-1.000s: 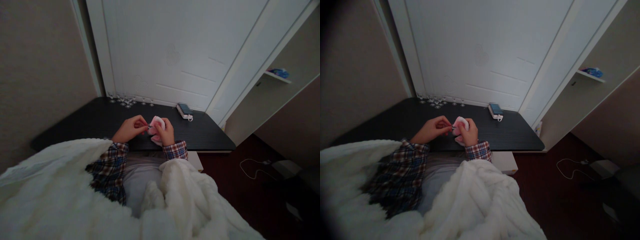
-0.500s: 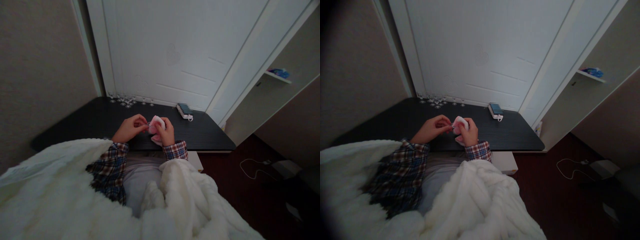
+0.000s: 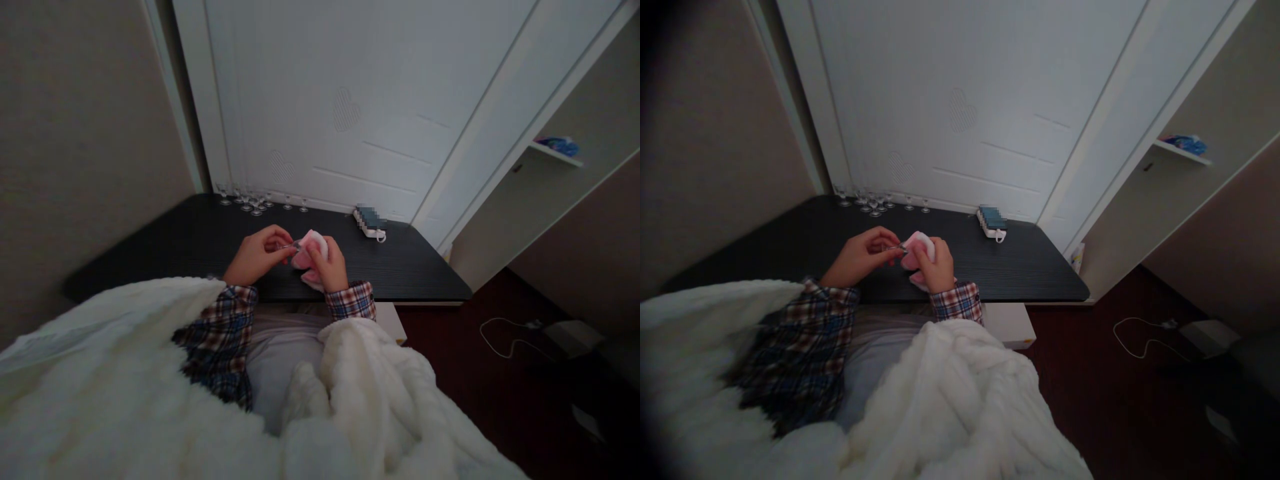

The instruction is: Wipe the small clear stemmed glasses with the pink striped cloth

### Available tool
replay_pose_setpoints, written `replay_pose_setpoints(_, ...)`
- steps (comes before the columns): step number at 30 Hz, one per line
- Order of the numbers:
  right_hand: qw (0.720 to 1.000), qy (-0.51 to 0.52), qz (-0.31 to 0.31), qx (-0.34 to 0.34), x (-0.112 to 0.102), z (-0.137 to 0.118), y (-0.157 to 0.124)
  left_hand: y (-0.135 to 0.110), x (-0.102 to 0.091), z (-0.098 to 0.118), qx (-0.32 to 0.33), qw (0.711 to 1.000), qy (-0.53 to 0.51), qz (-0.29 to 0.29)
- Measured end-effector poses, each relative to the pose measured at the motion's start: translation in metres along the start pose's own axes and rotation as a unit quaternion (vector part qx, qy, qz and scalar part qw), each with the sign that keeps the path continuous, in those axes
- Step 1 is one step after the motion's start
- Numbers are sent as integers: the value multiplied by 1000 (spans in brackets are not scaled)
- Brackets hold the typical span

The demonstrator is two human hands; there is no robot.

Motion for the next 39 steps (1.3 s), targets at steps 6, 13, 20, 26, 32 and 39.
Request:
replay_pose_setpoints(6, 1000, -9, -1, -13, -1, -1, 2, 1, 0, -4, 7, 1000, 7, -20)
replay_pose_setpoints(13, 1000, -16, 3, -4, -1, 0, 2, 2, 1, -5, -2, 999, 20, -26)
replay_pose_setpoints(20, 1000, -22, -3, 0, -1, 1, 3, 3, 1, -8, -1, 999, 22, -35)
replay_pose_setpoints(26, 1000, -26, 0, 1, -1, 2, 3, 2, 1, -8, 7, 999, 24, -37)
replay_pose_setpoints(32, 1000, -23, -2, 4, -1, -1, 3, 3, 1, -9, 3, 999, 25, -37)
replay_pose_setpoints(39, 1000, -21, -2, 6, -1, 0, 3, 2, 1, -8, 5, 999, 26, -40)
Point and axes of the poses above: each hand's wrist, its own y-axis towards the middle knuckle, its own x-axis out of the palm, z = x × y, the point moved 4 cm from there along y, towards the middle knuckle, and after that the axes turned 6 degrees about -y, right-handed, at the moved point
